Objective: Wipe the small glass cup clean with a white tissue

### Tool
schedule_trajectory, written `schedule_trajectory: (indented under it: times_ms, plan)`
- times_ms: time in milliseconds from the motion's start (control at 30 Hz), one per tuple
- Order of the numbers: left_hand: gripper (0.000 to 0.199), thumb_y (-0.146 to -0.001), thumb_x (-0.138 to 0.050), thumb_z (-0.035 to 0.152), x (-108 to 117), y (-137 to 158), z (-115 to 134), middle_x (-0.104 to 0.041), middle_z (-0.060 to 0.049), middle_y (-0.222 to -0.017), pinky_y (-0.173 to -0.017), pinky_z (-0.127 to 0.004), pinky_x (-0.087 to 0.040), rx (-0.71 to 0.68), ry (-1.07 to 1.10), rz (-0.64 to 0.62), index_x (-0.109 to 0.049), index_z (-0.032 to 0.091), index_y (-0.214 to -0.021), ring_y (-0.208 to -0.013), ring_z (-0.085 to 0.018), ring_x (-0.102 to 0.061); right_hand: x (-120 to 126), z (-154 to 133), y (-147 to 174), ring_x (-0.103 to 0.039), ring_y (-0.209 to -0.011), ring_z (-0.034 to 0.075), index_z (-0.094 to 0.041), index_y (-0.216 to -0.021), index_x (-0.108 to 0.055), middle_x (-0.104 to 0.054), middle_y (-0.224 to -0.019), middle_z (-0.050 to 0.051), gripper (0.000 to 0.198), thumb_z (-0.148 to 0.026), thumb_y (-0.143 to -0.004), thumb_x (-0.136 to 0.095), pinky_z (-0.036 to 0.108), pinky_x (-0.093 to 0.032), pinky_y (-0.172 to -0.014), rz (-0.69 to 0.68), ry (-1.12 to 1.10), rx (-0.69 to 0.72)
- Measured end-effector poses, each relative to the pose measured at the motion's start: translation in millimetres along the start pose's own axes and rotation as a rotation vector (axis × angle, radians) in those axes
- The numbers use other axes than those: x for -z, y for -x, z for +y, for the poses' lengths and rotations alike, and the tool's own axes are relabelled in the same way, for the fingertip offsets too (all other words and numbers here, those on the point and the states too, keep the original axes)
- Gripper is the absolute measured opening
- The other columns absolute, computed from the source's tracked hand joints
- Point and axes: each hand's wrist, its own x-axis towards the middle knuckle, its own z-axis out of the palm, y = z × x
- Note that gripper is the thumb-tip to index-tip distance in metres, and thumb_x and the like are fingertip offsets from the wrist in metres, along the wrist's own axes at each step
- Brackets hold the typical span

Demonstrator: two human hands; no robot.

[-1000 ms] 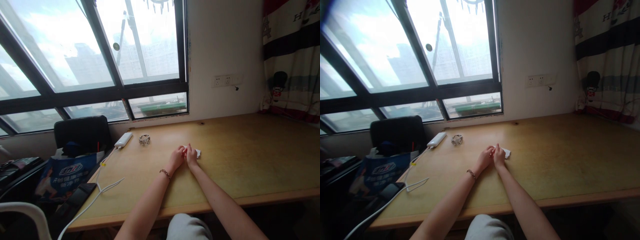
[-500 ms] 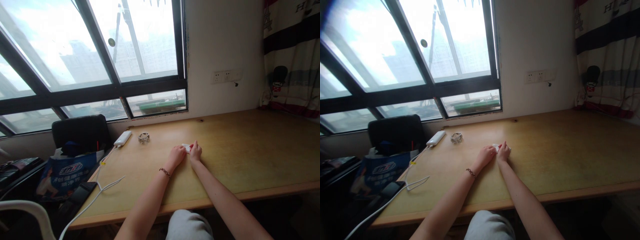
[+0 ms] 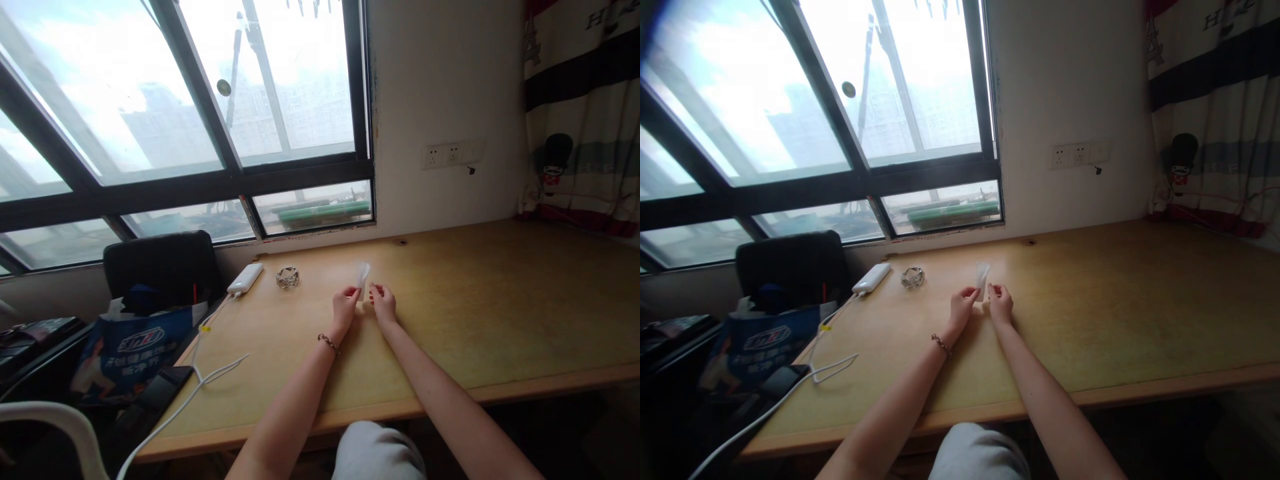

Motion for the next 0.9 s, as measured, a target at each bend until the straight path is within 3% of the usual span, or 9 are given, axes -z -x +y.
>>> schedule_trajectory:
  times_ms: [100,200,633,900]
  plan:
    - [0.026,-0.069,-0.057,0.038,-3.4,-0.7,2.4,-0.064,-0.005,-0.068,-0.059,-0.023,-0.043,0.033,0.288,-0.048,-0.063,0.012,-0.072,-0.063,-0.014,-0.057,-3.4,-2.0,3.2,-0.059,-0.062,0.016,-0.016,-0.076,-0.061,-0.065,-0.072,0.004,0.033,-0.045,-0.063,-0.058,0.024,-0.045,-0.055,-0.196,-0.042,0.048]
    - [0.026,-0.064,-0.062,0.037,-5.5,0.5,3.7,-0.063,-0.004,-0.066,-0.057,-0.023,-0.043,0.057,0.410,-0.077,-0.062,0.012,-0.070,-0.061,-0.013,-0.055,-4.0,-1.1,3.1,-0.060,-0.060,0.016,-0.015,-0.079,-0.064,-0.065,-0.070,0.004,0.033,-0.044,-0.064,-0.058,0.025,-0.046,-0.056,-0.264,-0.064,0.051]
    - [0.030,-0.062,-0.063,0.042,-6.4,1.2,2.8,-0.058,-0.001,-0.060,-0.052,-0.019,-0.038,0.066,0.348,-0.110,-0.061,0.012,-0.066,-0.056,-0.010,-0.050,-2.0,5.1,-1.5,-0.061,-0.068,0.018,-0.013,-0.082,-0.068,-0.068,-0.078,0.008,0.035,-0.041,-0.064,-0.057,0.027,-0.046,-0.063,-0.094,-0.063,0.044]
    - [0.032,-0.068,-0.057,0.043,-2.5,3.2,7.9,-0.059,-0.002,-0.062,-0.051,-0.019,-0.036,0.060,0.343,-0.110,-0.062,0.012,-0.069,-0.055,-0.010,-0.049,-0.7,5.8,-1.9,-0.060,-0.067,0.018,-0.012,-0.083,-0.068,-0.068,-0.077,0.008,0.038,-0.043,-0.063,-0.057,0.027,-0.046,-0.060,-0.087,-0.109,-0.004]
